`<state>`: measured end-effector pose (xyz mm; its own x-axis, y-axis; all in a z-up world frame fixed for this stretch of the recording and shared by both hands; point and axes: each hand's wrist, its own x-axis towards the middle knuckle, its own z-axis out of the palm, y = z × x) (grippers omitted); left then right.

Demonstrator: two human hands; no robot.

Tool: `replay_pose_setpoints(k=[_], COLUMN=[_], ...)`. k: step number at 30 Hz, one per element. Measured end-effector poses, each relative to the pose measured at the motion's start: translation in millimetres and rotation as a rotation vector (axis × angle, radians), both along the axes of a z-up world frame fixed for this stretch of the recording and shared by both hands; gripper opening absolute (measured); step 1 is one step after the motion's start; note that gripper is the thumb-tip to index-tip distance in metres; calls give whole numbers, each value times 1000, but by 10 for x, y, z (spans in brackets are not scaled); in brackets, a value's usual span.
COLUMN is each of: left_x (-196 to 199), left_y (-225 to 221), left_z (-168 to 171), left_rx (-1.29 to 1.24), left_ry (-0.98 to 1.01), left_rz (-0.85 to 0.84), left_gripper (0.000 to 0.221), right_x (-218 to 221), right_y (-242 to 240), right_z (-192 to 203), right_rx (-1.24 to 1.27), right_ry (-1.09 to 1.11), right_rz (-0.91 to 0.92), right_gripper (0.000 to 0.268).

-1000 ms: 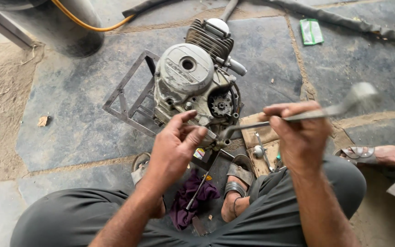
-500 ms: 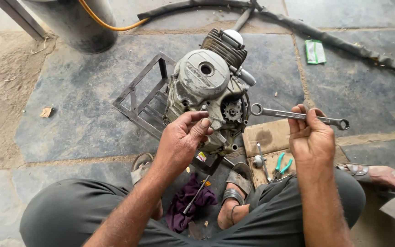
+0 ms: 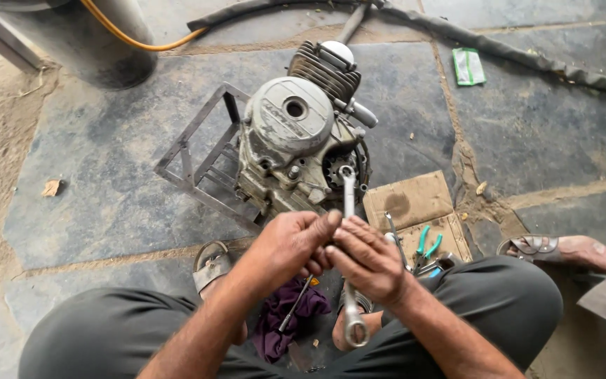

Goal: The person disassembles a small engine by loosening bolts with a wrench and a T-handle socket tool. They remove the drive sprocket and a metal cover before detaching the cylinder head from the engine block.

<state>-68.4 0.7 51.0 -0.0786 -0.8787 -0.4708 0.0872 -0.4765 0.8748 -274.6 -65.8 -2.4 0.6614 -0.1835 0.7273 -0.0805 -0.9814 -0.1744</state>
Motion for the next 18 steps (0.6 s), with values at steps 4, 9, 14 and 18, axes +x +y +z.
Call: replay_pose_setpoints(k=[4,9,14,18], left_x=[-55,-108,-318,-506], left_y=[59,132,355,519], left_z=[-134,-189,-170,-258], left_rx=[43,65,68,29], left_ry=[-116,-107,7,411], left_rz=[-51,-30,-21,174], left_gripper=[65,71,79,70], right_x=[33,76,151,181], right_y=[20,103,126,100], right_z=[-144,-210,-145,-124], right_rx=[-15,4,35,46], right_ry=[66,116,101,58], right_rz=[21,-21,-83,-113], right_gripper=[17,15,25,26])
